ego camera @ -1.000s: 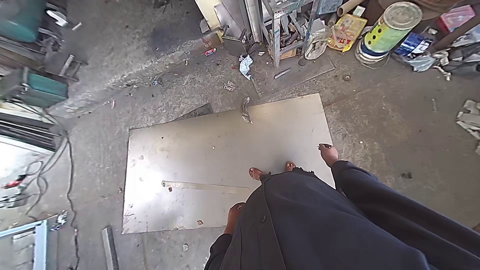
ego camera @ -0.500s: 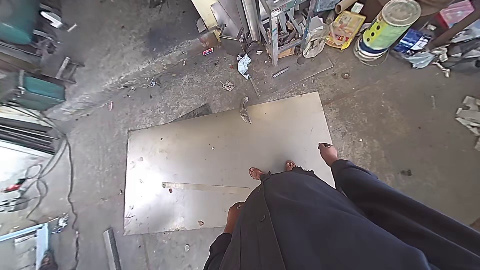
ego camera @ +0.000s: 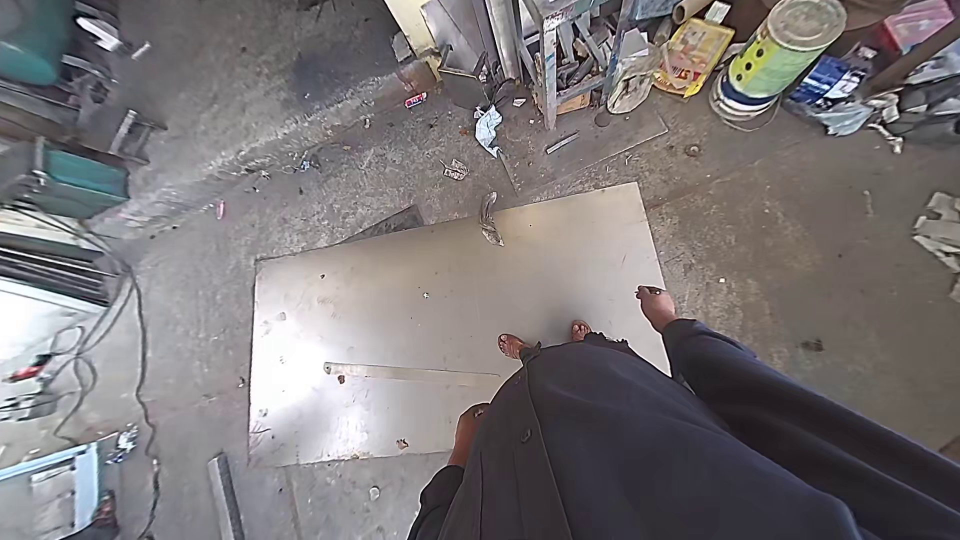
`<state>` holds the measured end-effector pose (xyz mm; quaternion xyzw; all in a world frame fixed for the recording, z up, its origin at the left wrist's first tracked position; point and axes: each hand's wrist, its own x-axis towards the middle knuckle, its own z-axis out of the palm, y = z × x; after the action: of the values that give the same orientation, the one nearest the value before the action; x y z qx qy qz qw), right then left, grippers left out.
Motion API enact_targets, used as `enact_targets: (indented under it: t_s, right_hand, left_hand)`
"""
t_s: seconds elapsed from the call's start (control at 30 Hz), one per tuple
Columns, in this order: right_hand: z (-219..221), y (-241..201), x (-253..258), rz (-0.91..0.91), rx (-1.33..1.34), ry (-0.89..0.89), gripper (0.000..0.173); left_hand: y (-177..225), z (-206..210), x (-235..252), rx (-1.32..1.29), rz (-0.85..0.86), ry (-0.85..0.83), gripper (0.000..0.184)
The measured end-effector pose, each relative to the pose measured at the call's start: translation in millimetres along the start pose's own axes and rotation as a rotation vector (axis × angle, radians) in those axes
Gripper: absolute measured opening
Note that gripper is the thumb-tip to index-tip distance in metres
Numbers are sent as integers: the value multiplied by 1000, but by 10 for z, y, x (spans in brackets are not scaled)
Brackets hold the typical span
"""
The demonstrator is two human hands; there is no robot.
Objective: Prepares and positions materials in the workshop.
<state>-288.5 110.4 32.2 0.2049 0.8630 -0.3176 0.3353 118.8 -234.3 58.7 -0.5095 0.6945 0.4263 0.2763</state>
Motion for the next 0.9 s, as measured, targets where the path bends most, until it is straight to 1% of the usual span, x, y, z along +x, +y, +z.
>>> enact_targets:
  t_s: [0.13,0.53,0.9]
  right_hand:
    - [3,-4,2,-2,6,-3,45]
    - [0,-19,-5,0,32,5,44]
    - [-4,-34,0,-11,22,-10,45]
  left_hand:
    - [88,-23,-64,-7,-5,-9,27]
    - [-55,29,74,-10,-1,4,29]
    - [-39,20,34,-13,-3,-1,31]
